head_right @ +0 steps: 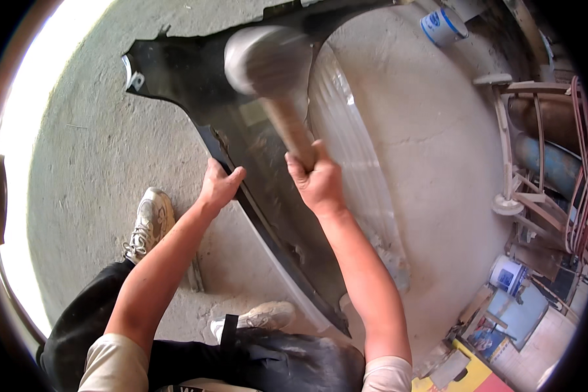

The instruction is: The person uses a rubber mallet to repeatedly strike a large black plastic car part, likely a fender liner, to remove a protective film and flatten the surface. They flip the part over and continue hammering different sections while peeling off the film by hand.

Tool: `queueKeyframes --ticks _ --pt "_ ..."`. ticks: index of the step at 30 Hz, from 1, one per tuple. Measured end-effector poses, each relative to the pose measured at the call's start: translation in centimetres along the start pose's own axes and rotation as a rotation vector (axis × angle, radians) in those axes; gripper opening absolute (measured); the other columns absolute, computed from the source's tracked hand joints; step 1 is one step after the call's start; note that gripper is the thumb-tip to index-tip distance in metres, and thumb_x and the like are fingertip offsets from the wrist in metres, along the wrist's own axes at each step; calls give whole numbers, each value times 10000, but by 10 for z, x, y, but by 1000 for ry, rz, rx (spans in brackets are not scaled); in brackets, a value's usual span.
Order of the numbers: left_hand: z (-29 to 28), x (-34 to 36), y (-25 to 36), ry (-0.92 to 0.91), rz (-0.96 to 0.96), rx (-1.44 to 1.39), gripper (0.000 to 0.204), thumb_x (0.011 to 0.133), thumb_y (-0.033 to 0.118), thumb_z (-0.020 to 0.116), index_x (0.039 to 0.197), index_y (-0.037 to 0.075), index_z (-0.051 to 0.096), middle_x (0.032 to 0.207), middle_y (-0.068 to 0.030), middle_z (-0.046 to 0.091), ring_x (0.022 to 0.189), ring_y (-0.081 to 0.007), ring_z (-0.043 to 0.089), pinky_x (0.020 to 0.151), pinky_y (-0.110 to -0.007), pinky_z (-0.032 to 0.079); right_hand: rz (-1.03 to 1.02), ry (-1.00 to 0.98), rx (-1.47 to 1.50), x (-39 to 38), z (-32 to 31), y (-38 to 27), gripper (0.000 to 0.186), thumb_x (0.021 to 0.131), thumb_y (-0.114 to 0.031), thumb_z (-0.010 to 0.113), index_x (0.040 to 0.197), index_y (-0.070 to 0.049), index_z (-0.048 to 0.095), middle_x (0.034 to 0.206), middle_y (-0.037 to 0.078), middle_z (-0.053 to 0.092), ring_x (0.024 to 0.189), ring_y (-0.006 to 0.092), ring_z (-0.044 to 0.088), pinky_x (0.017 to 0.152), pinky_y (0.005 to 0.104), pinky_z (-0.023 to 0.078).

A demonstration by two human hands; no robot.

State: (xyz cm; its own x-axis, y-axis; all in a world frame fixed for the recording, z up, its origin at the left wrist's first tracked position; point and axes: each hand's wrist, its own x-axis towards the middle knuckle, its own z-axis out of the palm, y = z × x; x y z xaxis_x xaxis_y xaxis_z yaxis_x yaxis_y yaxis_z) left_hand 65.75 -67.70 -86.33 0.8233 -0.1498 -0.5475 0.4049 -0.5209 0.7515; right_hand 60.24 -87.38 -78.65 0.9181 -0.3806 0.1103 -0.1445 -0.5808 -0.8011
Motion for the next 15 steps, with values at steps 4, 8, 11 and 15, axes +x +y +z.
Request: queueKeyframes --ticks 4,8,11,15 --pt "-2 16 -11 -40 78 -78 613 759 306 657 1053 -170 405 943 -322 605 901 -390 630 802 -405 498 210 -276 -517 27 4 3 500 836 -481 653 834 14 584 688 236 624 719 427 631 575 473 490" --pt "-6 12 -9 15 49 -67 644 758 311 657 1086 -171 385 929 -323 609 901 -403 631 798 -406 500 117 -8 -139 10 7 -36 462 853 -451 654 804 -1 560 644 215 600 635 398 625 529 428 465" --pt "1 -5 16 12 42 95 641 764 306 655 1105 -168 390 933 -320 613 927 -409 628 807 -402 498 101 -23 -68 -19 4 19 483 838 -453 670 874 15 554 657 217 611 659 429 619 546 436 476" --pt "1 7 7 13 -7 -106 547 755 261 655 1086 -122 448 960 -279 623 920 -355 634 812 -391 496 296 -228 -404 -11 -4 24 491 814 -453 699 765 19 572 672 216 625 642 417 625 549 422 485"
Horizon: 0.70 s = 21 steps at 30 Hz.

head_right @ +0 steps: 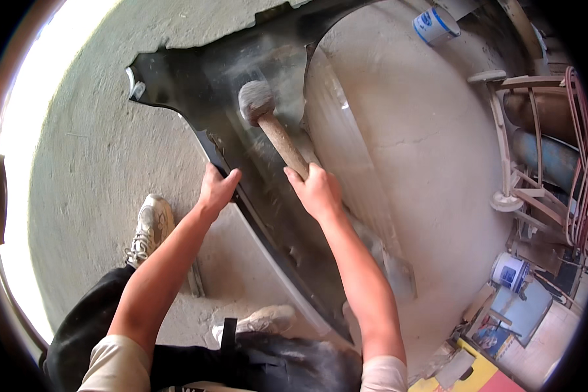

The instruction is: The person uses a rubber mallet to repeatedly strike a large black plastic car part, likely a fender liner, to remove a protective film and flatten the surface. They flip the part over and continue hammering different sections while peeling off the film by hand.

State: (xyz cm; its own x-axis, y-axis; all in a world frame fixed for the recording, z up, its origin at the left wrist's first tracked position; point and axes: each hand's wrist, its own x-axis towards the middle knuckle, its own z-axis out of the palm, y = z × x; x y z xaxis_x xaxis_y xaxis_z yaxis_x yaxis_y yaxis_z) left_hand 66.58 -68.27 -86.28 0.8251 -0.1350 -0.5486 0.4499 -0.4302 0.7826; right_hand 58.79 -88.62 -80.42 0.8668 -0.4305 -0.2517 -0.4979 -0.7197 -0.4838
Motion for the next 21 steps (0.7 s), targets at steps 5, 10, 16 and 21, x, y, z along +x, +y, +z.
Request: queueKeyframes --ticks 5,10,16,21 --pt "-2 -6 -11 58 152 -126 540 725 219 675 1113 -93 466 975 -211 632 872 -274 620 798 -350 493 -105 243 449 -27 -81 -31 420 825 -368 735 763 15 574 583 49 540 535 124 446 494 295 411" --pt "8 -12 -1 27 74 -93 453 752 168 663 1113 -57 507 885 -89 610 715 -135 553 597 -292 477 -554 521 980 -49 -133 -70 564 909 -579 475 837 -20 495 669 92 551 504 157 510 420 251 401" --pt "24 2 -21 54 225 -63 349 769 169 650 1020 -56 557 810 -70 604 691 -135 558 608 -298 480 32 27 -96 -65 -16 55 469 833 -405 674 779 52 584 715 297 599 750 491 589 609 493 463" --pt "3 -1 -9 -71 87 -344 417 756 211 664 1034 -76 544 893 -169 655 818 -215 634 737 -348 499 -19 183 408 -54 -112 -15 409 867 -382 676 796 6 567 604 61 564 500 160 488 473 307 406"
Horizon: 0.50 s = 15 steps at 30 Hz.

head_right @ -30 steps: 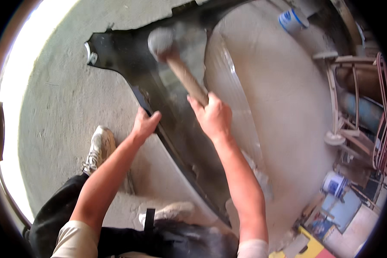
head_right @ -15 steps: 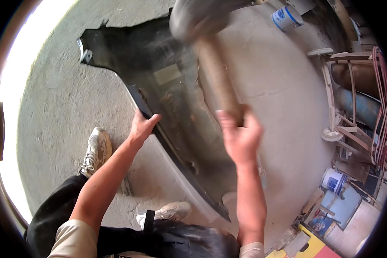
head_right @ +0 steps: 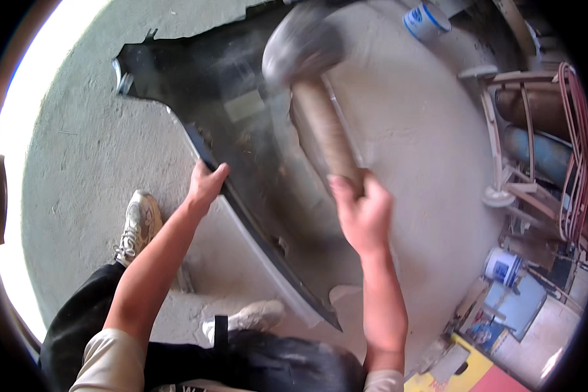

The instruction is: The person uses a rubber mallet to repeatedly strike a large black plastic car part, likely a fender liner, to remove a protective film and flatten the surface. They flip the part over and continue hammering different sections while peeling off the film by hand.

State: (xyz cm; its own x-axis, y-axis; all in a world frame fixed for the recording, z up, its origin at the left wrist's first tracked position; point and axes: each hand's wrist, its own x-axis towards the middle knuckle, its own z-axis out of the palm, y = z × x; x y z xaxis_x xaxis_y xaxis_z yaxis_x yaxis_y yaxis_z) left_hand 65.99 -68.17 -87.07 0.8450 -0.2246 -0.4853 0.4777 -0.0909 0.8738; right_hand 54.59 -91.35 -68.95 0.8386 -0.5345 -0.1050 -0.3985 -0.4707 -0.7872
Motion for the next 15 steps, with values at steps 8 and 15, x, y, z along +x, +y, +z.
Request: queueKeyframes --ticks 8,15 --pt "2 -5 10 73 -58 243 540 749 293 696 1082 -90 510 958 -220 631 891 -249 620 787 -359 487 -592 221 642 -13 23 -17 742 829 -807 276 904 -87 439 601 15 477 559 145 515 496 281 448" --pt "-5 2 15 -2 -54 127 308 806 199 643 995 -39 594 806 -77 623 627 -131 591 536 -279 502 102 -81 -232 -9 17 22 461 857 -359 684 695 51 552 563 152 541 485 231 529 471 370 430"
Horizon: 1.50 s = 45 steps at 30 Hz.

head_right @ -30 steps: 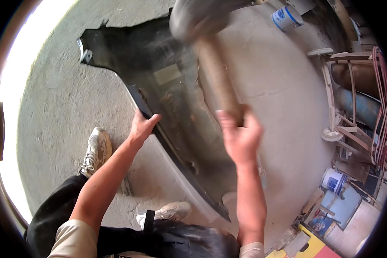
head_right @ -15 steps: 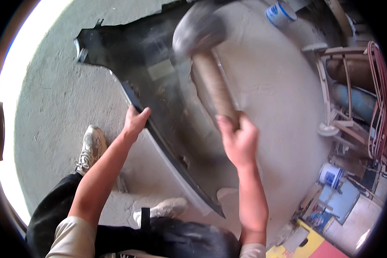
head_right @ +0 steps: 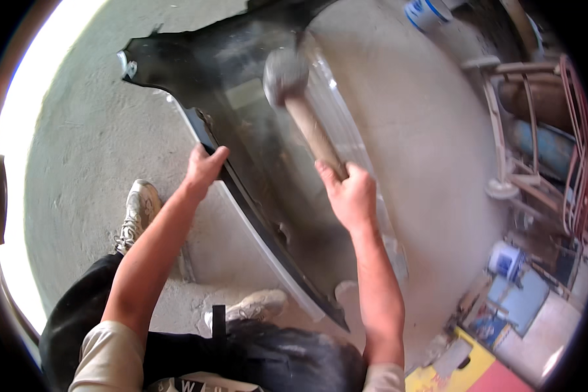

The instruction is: The person uses a rubber mallet to repeatedly strike a large black plastic car part, likely a fender liner, to remove a protective film and flatten the surface. They flip the part over and continue hammering different sections while peeling off the film by hand.

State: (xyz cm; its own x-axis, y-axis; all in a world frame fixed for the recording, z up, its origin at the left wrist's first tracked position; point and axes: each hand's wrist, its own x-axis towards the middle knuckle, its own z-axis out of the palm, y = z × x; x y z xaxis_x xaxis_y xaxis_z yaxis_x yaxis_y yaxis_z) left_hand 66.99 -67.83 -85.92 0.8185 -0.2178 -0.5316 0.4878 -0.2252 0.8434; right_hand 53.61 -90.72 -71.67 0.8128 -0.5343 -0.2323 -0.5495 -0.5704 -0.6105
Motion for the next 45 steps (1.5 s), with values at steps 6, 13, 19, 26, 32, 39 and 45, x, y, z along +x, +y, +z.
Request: queueKeyframes --ticks 6,13,19,26,32,39,45 --pt "5 3 -15 104 41 257 434 763 211 666 1075 -63 543 848 -74 619 748 -161 594 692 -293 495 -574 282 808 10 -35 -63 699 870 -711 380 927 -24 490 574 51 471 461 153 465 410 255 390" --pt "6 5 -26 87 1 283 429 776 219 684 1067 -55 527 856 -99 625 712 -146 591 583 -289 498 100 -112 -85 14 47 46 586 865 -474 641 693 80 558 568 176 527 510 198 552 498 388 437" --pt "10 -3 -3 96 68 283 408 785 238 700 987 -54 497 812 -92 587 668 -160 607 548 -292 528 -284 178 525 -7 -47 -31 458 950 -448 520 800 -17 566 578 9 502 459 91 456 422 237 373" --pt "16 -6 3 66 -9 282 499 737 297 686 993 -97 516 883 -206 625 827 -267 620 750 -358 491 -410 253 486 -34 6 28 717 839 -723 372 810 -26 537 613 78 551 522 197 527 525 321 460" --pt "-10 3 -19 26 10 154 440 739 263 683 1024 -50 565 877 -173 656 821 -256 641 761 -358 501 116 37 -99 -24 -2 20 486 815 -418 721 707 38 593 585 159 585 511 234 537 520 377 441" --pt "3 1 0 156 128 382 384 781 245 688 966 -49 525 797 -100 593 695 -160 589 603 -318 497 -495 458 989 -28 -71 -53 623 888 -681 399 822 -68 482 603 34 489 499 148 497 424 263 370" --pt "8 2 0 76 57 235 485 742 313 705 946 -82 511 789 -194 619 715 -278 626 661 -377 501 -163 -42 -525 -32 41 90 467 836 -434 687 726 6 573 565 135 568 501 185 521 485 331 446"
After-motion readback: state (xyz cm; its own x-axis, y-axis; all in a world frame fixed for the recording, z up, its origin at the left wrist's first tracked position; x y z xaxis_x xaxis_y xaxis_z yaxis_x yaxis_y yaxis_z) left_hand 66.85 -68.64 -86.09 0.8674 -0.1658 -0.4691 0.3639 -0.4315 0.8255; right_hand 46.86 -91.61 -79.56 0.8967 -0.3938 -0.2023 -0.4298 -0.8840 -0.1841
